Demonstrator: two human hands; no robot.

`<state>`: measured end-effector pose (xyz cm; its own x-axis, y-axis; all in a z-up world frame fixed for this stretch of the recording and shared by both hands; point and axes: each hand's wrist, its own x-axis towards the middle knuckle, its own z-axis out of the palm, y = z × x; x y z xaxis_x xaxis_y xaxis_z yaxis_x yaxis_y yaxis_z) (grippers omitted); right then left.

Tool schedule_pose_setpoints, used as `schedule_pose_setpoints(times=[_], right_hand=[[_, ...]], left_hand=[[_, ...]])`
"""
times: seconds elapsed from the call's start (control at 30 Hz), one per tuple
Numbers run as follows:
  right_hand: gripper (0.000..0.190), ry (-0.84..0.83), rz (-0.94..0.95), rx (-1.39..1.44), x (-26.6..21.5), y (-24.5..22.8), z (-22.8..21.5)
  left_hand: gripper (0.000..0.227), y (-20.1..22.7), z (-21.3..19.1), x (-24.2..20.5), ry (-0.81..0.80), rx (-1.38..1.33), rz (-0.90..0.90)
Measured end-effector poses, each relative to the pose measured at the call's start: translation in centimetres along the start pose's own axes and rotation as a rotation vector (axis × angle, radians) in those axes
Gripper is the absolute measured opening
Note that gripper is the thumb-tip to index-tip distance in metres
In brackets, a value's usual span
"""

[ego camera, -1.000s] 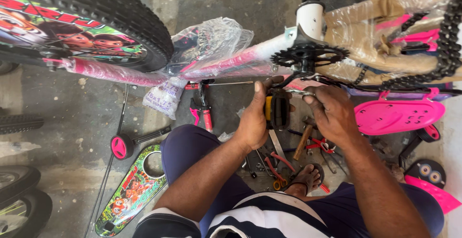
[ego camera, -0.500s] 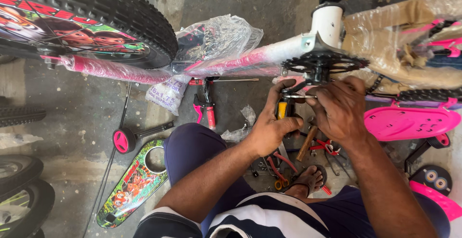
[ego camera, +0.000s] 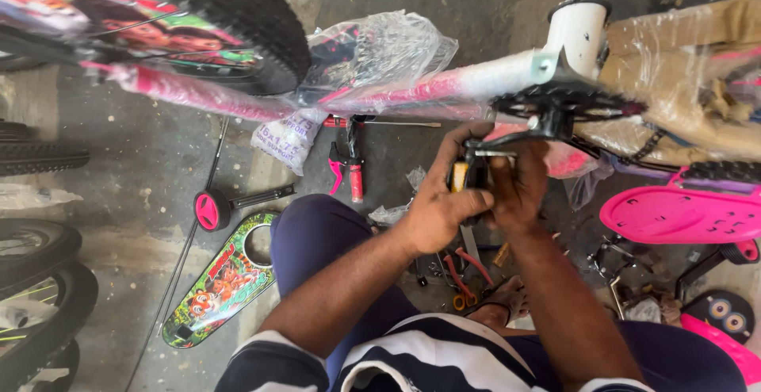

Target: The person assembles a bicycle pedal onto the crank arm of a child's bicycle. They use a wrench to tighten the pedal onto the crank arm, ensuring it is securely attached.

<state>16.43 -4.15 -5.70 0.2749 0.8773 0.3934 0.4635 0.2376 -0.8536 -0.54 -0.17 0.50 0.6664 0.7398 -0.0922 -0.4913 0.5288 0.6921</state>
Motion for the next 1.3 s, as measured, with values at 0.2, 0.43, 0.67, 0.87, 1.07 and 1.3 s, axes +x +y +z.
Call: schedule_pose_setpoints(times=[0.2, 0.43, 0.67, 0.87, 1.07, 1.3], right_hand=[[0.016, -0.112, 0.205, 0.425, -0.2, 0.1, 1.3], [0.018, -0.076, -0.434, -0.775, 2.2, -9.0, -6.4], [0.01, -0.279, -0.676, -1.113, 8.0, -23.3, -6.6], [0.014, -0.533, -1.027, -1.441, 11.8, -28.7, -1.6], [0.015, -1.004, -0.915, -1.722, 12.5, -30.9, 2.8], [0.018, -1.067, -0.878, -1.755, 11.5, -30.8, 5.7]], left_hand=[[0.089, 0.6, -0.4, -1.1, -0.055, -0.129, 0.121], [0.097, 4.9, -0.4, -3.2, -0.226, -0.367, 0.079], [0.105, 5.1, 1.2, -3.5, -0.24, -0.528, 0.149], [0.096, 4.0, 0.4, -3.2, -0.222, -0.499, 0.174], [0.081, 1.3, -1.8, -2.4, -0.231, -0.545, 0.14], [0.069, 0.1, -2.3, -2.0, -0.161, -0.592, 0.093]])
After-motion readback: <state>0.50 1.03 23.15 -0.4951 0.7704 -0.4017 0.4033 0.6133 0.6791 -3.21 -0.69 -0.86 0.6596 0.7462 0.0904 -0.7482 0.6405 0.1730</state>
